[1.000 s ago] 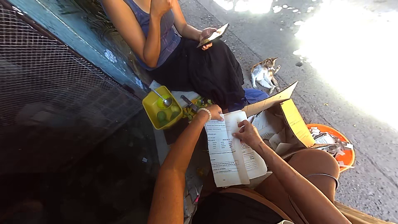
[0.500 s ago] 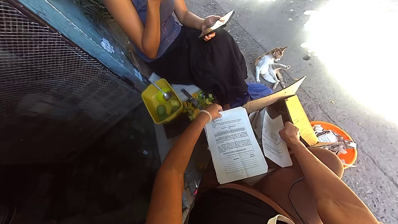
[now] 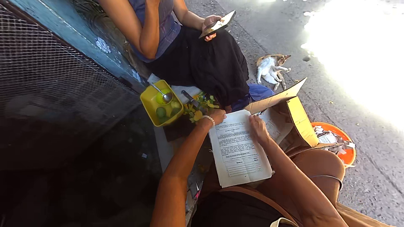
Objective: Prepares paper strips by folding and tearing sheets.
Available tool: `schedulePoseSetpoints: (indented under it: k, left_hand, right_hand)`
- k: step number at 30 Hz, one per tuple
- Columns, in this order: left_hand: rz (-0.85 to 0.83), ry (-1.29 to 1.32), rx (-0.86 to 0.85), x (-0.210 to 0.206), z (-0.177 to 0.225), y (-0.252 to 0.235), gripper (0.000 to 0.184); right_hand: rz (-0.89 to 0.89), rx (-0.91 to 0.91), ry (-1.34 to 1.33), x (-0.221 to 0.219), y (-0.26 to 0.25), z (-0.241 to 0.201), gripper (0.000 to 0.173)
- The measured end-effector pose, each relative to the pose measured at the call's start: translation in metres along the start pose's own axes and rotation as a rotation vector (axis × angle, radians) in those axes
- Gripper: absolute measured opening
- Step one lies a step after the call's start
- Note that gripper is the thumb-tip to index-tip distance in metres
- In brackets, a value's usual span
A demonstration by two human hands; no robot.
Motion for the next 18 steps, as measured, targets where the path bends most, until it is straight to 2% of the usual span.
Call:
schedulePoseSetpoints:
  k: [2,4,8,12,15,16,18]
  left_hand:
    - [-0.004,0.03,-0.045,-0.003,-0.004,0.0,0.038]
    - [0.0,0.072,-0.083,-0.003,-0.004,0.002,0.036]
    - [0.022,0.076,-0.092,0.001,0.0,0.006,0.036]
    - [0.029,0.099,-0.042,-0.005,-0.004,0.008,0.036]
    - [0.032,0.097,-0.045,-0.012,-0.008,0.006,0.037]
    - [0.035,0.084,-0.039,-0.015,-0.01,0.005,0.037]
    - [0.05,0.082,-0.034,-0.017,-0.019,0.003,0.036]
  right_hand:
    - [-0.021,0.14,0.143,-0.003,0.014,-0.021,0.049]
    - [-0.027,0.2,0.258,-0.003,0.013,-0.03,0.054]
    - [-0.057,0.178,0.357,0.008,-0.002,-0.04,0.045]
    - [0.031,0.185,0.307,0.013,-0.001,-0.042,0.052]
    - [0.012,0.133,0.179,0.014,0.001,-0.022,0.071]
    - [-0.001,0.093,0.139,0.014,0.003,-0.008,0.069]
    - [-0.033,0.016,0.051,0.011,0.013,0.025,0.052]
Point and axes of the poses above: each hand's wrist, its own y-axis away from the middle knuckle, its own x-axis out of the back of the hand, z = x × y, the point moved 5 cm from there along -y, towards the middle knuckle, and after that the axes turned 13 degrees about y, right-handed, at the moved point
